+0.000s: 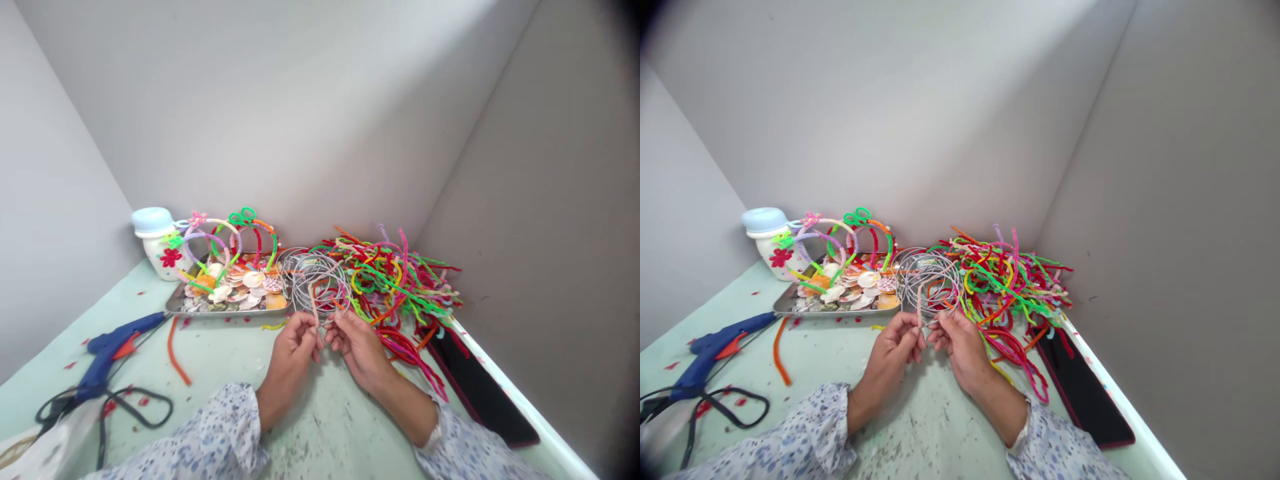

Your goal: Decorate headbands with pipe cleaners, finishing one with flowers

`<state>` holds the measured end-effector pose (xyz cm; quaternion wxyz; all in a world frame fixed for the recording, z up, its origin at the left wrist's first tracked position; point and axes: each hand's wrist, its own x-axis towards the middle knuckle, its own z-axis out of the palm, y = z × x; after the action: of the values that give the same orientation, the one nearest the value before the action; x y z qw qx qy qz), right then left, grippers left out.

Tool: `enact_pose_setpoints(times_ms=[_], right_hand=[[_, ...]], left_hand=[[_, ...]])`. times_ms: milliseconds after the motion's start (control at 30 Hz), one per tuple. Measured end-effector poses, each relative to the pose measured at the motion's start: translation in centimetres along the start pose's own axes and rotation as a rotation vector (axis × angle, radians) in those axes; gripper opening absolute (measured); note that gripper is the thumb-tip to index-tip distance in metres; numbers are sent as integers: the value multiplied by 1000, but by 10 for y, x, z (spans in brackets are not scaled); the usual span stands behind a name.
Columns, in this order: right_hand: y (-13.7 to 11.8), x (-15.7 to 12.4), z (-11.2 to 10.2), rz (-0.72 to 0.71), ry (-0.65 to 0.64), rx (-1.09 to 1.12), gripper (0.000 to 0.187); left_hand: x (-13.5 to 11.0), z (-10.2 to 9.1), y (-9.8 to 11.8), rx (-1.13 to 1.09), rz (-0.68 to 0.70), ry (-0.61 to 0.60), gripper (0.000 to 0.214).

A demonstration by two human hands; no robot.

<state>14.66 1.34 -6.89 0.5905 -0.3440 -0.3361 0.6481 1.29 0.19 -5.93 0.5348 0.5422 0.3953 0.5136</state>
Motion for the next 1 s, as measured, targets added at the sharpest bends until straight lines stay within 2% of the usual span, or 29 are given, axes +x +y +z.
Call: enact_pose_setpoints(times_ms=[167,333,533,667,733,933,1000], right_hand=[[-1,1,1,-12,22,-6,26],[-1,3,3,-15,33,-81,31],[2,-4,3,-63,67,-488,38],[3,-12,4,-214,50,-670,34],[3,-14,4,-229,22,-678,28],[4,-11,5,-87,-92,-598,39],[4,-10,5,-58,-104,-524,39]], left_hand=[[1,-2,0,28,56,-22,12],[2,-4,-1,83,63,31,12],[6,-8,-3,65,-38,116,12],[8,-10,-6,92,-30,121,15],[8,-10,-8,99,-26,112,16],[5,-6,-7,87,-32,1,18],[3,-5,-5,62,-39,8,18]])
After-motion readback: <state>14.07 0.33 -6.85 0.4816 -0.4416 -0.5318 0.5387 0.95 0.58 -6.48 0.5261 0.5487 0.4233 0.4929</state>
